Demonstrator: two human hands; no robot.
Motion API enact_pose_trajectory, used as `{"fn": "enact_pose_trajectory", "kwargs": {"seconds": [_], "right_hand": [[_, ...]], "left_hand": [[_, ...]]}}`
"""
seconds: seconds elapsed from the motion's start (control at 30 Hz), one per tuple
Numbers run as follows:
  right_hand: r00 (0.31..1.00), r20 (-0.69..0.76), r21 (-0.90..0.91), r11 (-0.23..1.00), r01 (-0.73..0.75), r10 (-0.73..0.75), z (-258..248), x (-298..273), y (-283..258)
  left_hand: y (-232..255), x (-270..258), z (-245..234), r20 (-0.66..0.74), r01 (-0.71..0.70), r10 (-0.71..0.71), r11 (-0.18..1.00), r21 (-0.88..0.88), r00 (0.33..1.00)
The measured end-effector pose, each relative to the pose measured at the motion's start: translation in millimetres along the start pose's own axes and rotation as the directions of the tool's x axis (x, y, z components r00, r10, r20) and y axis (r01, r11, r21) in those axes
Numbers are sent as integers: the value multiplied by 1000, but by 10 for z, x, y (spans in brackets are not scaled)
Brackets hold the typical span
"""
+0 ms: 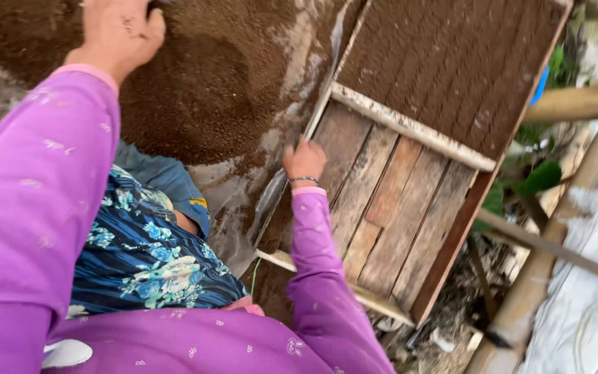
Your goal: The person scoops soil from a pile on the ground and fills a rectangular seed tray placed on a wooden surface. They repeatedly pack the soil into the tray by hand.
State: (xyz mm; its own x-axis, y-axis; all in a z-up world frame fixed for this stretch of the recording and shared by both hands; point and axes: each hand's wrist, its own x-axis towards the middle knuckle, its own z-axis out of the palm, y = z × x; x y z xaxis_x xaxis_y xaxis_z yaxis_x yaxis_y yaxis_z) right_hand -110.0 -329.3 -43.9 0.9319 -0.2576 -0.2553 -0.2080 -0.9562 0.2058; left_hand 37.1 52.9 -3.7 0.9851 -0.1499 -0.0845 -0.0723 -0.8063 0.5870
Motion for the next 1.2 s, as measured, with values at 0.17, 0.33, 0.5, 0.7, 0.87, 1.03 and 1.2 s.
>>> {"fn": "enact_pose_trajectory", "kwargs": {"seconds": [0.17, 0.33, 0.5, 0.7, 0.87, 1.03, 1.2], "right_hand": [[816, -453, 500, 655, 567, -360, -1172, 479, -1845], [651, -429, 186, 644, 742, -626, -1556, 900, -2656], [674, -447, 432, 518, 738, -588, -1582, 935, -2594], [871, -113, 967, 148, 207, -478, -1516, 759, -2320], [887, -106, 993, -88, 74, -449, -1525, 677, -2152], [873, -208, 978, -68, 199, -442, -1451, 614, -2106], [913, 54, 906, -364, -215, -403, -1397, 539, -1964]], "left_hand": [[124, 14, -167, -75, -18, 7, 989, -146, 997], [110, -35, -134, -138, -2, -31, 972, -235, 990], [119, -10, -88, -112, 43, -66, 980, -196, 992], [184, -26, -151, -21, 115, -128, 941, -318, 992], [352, -141, -265, -135, 88, -128, 959, -269, 982], [485, -171, -261, 21, 93, -90, 958, -270, 996], [502, -254, -254, -51, 103, -128, 933, -345, 990]]}}
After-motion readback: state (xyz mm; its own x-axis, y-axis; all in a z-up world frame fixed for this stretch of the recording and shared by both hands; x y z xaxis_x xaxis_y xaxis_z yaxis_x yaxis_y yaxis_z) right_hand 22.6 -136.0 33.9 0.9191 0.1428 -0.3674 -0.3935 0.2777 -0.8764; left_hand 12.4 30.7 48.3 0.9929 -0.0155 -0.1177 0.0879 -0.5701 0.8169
